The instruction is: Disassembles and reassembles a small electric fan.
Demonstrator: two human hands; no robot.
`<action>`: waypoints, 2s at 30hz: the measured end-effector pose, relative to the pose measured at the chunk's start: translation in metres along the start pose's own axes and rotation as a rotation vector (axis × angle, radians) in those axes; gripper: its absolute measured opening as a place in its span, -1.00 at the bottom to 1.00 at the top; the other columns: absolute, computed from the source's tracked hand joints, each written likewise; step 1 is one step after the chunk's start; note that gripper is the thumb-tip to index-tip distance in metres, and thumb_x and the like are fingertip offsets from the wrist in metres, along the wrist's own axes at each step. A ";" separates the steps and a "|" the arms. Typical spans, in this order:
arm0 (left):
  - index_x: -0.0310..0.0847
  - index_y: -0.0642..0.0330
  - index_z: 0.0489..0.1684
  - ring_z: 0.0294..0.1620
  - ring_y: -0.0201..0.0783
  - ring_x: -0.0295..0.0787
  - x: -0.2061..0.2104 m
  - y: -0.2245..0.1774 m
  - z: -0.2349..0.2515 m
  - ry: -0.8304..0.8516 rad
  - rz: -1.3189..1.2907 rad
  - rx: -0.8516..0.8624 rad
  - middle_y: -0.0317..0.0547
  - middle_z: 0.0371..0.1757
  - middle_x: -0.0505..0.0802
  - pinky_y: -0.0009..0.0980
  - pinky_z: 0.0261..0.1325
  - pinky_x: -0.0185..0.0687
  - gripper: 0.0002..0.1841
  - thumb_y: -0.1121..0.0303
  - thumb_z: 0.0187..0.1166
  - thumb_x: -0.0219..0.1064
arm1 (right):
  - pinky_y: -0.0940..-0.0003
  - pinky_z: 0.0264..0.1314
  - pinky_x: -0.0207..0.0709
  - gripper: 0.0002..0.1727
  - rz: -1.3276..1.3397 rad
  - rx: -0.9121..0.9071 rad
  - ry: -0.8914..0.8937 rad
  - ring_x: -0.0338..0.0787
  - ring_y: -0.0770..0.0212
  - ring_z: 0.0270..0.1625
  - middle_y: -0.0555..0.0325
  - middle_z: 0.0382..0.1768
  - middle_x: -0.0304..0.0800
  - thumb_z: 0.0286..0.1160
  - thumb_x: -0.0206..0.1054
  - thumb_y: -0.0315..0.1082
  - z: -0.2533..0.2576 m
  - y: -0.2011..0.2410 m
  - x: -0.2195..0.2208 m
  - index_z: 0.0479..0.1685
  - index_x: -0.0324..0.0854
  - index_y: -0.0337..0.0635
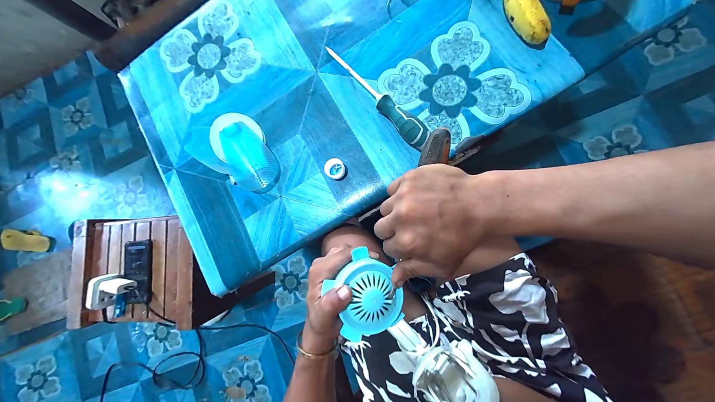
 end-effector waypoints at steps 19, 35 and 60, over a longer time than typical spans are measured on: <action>0.85 0.06 0.05 0.06 -0.52 0.77 0.000 0.000 0.000 0.022 -0.051 0.016 -0.37 -0.03 0.90 -0.49 0.18 0.65 -0.50 -0.15 0.53 0.26 | 0.23 -0.51 0.28 -0.43 0.065 -0.029 -0.031 0.58 0.30 -0.63 0.34 -0.79 0.46 0.38 0.34 0.22 0.004 -0.003 0.002 -0.84 0.56 0.01; 0.85 -0.01 0.02 0.00 -0.58 0.80 -0.006 0.001 -0.006 -0.061 -0.048 0.024 -0.43 -0.06 0.91 -0.53 0.13 0.70 -0.57 -0.10 0.56 0.26 | 0.19 -0.54 0.21 -0.52 -0.402 0.300 -0.124 0.48 0.08 -0.59 0.12 -0.65 0.45 0.65 0.15 -0.15 -0.015 0.063 -0.038 -0.73 0.53 -0.12; 0.86 0.01 -0.04 -0.01 -0.59 0.80 -0.001 0.000 0.001 -0.061 0.002 0.017 -0.44 -0.10 0.91 -0.56 0.12 0.70 -0.55 -0.13 0.56 0.24 | 0.21 -0.54 0.15 -0.52 -0.412 0.330 -0.196 0.44 0.10 -0.59 0.14 -0.66 0.42 0.68 0.13 -0.18 -0.010 0.063 -0.019 -0.73 0.50 -0.12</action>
Point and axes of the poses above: each hand's wrist, its own z-axis towards the middle knuckle, its own x-axis out of the palm, y = z × x, the point moved 1 cm from there along z, towards the middle knuckle
